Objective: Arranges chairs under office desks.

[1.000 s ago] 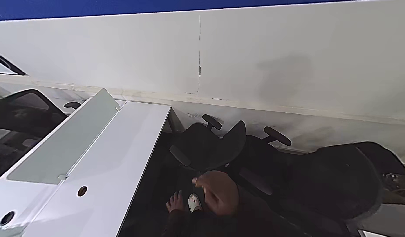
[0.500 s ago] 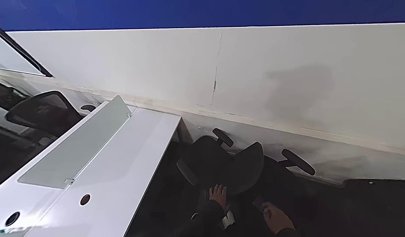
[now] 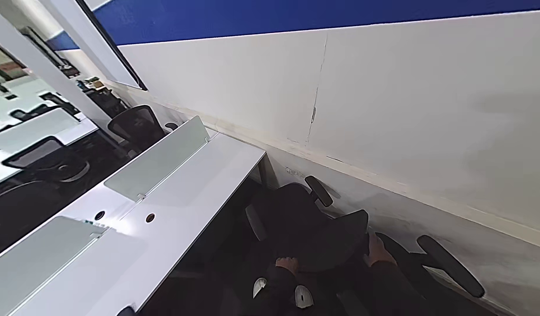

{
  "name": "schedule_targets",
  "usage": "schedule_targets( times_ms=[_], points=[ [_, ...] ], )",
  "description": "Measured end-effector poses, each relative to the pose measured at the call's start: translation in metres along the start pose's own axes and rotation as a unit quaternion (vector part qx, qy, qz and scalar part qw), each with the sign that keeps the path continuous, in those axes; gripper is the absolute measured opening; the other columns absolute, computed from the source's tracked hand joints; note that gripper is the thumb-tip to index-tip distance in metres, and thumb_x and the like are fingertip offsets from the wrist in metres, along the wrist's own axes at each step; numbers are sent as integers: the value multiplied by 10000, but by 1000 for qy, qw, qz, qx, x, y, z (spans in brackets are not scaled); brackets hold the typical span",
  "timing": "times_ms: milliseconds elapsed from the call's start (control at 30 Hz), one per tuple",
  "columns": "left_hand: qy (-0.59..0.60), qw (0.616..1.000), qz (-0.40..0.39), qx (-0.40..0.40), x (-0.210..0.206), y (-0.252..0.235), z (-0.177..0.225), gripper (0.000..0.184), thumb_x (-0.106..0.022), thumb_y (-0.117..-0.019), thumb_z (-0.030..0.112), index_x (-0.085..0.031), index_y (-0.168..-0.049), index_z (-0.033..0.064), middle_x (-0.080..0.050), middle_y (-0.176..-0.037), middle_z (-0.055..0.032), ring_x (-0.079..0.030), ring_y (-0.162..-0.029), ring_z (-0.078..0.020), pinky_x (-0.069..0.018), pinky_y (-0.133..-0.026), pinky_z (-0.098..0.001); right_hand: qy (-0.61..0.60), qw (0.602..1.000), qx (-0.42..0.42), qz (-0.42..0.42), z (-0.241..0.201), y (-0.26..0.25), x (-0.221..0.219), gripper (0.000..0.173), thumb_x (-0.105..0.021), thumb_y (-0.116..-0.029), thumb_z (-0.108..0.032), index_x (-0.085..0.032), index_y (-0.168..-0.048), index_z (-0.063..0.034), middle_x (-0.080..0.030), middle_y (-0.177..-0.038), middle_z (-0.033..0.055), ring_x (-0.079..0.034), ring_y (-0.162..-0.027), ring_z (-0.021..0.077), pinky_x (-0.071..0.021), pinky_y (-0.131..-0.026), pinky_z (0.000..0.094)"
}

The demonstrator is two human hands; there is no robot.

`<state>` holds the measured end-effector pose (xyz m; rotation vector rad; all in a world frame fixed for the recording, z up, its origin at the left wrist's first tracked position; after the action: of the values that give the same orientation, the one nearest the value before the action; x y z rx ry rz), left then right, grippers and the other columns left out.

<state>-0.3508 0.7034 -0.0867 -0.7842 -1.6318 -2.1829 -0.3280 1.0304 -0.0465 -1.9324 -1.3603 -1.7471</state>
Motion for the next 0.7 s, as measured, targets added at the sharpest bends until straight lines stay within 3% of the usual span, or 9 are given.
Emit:
schedule_targets(
  times_ms=[67,133,233,367,433,633,700],
  points=[
    [-9,1000,3,16,-7,4,-6,368,-588,-1021,205,-634,-1363,76,-646,-1394,-187,-586,-1329,-388,-439,-1113,-616,-12,1000,11,-12,-8,-11,0,1291,-889,-723,-8,-28,-1676,-138,-368,-1619,269,-623,-1241,496,-539,-967,654],
    [-11,1000,6,27,-17,8,-13,363,-599,-1006,198,-649,-1347,85,-663,-1373,-178,-594,-1322,-373,-429,-1130,-594,23,999,29,-16,-11,-24,-8,1371,-882,-660,64,0,-1681,-184,-336,-1636,270,-636,-1214,505,-554,-933,660],
    [10,999,15,42,-34,25,-24,376,-591,-1006,177,-639,-1369,92,-667,-1368,-175,-590,-1332,-355,-392,-1173,-566,96,993,63,-34,-21,-26,-18,1238,-850,-716,77,-153,-1673,-283,-346,-1611,312,-670,-1118,520,-576,-878,627],
    [47,997,18,54,-67,42,-38,392,-560,-1031,265,-630,-1371,83,-663,-1371,-179,-593,-1328,-359,-398,-1170,-565,118,986,104,-53,-29,-18,-32,997,-803,-751,101,-384,-1584,-252,-409,-1565,326,-667,-1115,534,-584,-860,619],
    [73,995,18,61,-77,46,-49,379,-528,-1056,273,-632,-1365,81,-653,-1391,-169,-582,-1343,-351,-388,-1178,-562,137,981,120,-63,-42,-15,-38,929,-798,-763,97,-427,-1550,-227,-418,-1567,308,-672,-1119,517,-585,-859,603],
    [106,983,106,103,-76,66,-89,326,-475,-1069,165,-685,-1312,109,-690,-1355,-103,-575,-1353,-288,-311,-1215,-521,171,967,170,-83,-111,-6,-57,973,-858,-687,73,-453,-1521,-221,-425,-1575,268,-686,-1102,490,-594,-819,606],
    [112,981,110,114,-64,67,-107,330,-479,-1071,158,-675,-1332,113,-673,-1383,-103,-544,-1386,-304,-222,-1255,-562,178,963,186,-79,-137,-11,-65,989,-868,-681,54,-449,-1529,-233,-437,-1573,256,-690,-1081,492,-590,-811,619]
  ],
)
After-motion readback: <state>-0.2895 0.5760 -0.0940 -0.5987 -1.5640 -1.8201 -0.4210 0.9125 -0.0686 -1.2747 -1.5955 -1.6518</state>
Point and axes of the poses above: each hand's wrist, its own y-axis away from the middle knuckle, its own x-axis out of the back of the hand, z = x × y, the point moved 8 cm from there along -y, towards the middle knuckle
